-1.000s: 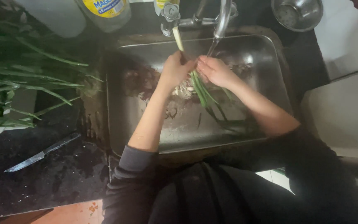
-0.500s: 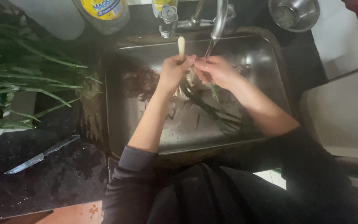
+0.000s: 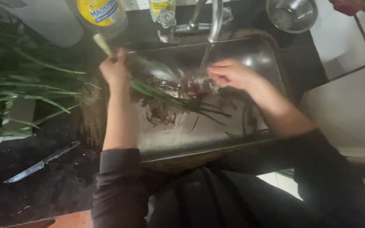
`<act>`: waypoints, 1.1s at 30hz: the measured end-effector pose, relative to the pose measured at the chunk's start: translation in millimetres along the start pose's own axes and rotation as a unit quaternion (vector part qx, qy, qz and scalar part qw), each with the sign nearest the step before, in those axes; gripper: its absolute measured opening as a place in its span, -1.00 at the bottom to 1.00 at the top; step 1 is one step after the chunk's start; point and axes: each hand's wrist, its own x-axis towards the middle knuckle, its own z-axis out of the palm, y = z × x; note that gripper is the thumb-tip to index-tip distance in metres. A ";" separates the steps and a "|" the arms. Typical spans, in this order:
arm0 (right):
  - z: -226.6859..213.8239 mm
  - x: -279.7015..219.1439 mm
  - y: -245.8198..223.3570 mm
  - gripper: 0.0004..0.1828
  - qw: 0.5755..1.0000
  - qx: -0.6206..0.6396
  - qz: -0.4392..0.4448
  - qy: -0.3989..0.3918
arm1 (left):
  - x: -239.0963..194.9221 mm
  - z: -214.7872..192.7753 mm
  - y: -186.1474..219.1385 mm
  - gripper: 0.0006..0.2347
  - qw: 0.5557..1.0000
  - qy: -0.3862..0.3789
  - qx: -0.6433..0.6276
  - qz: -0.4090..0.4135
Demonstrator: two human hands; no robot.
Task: Washing and cleaning green onions in a kitchen sink.
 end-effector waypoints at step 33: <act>67.9 -35.6 -22.4 -0.80 0.930 -0.235 -0.192 0.205 | -114.8 102.6 86.2 -0.60 0.942 -0.293 -0.028 0.159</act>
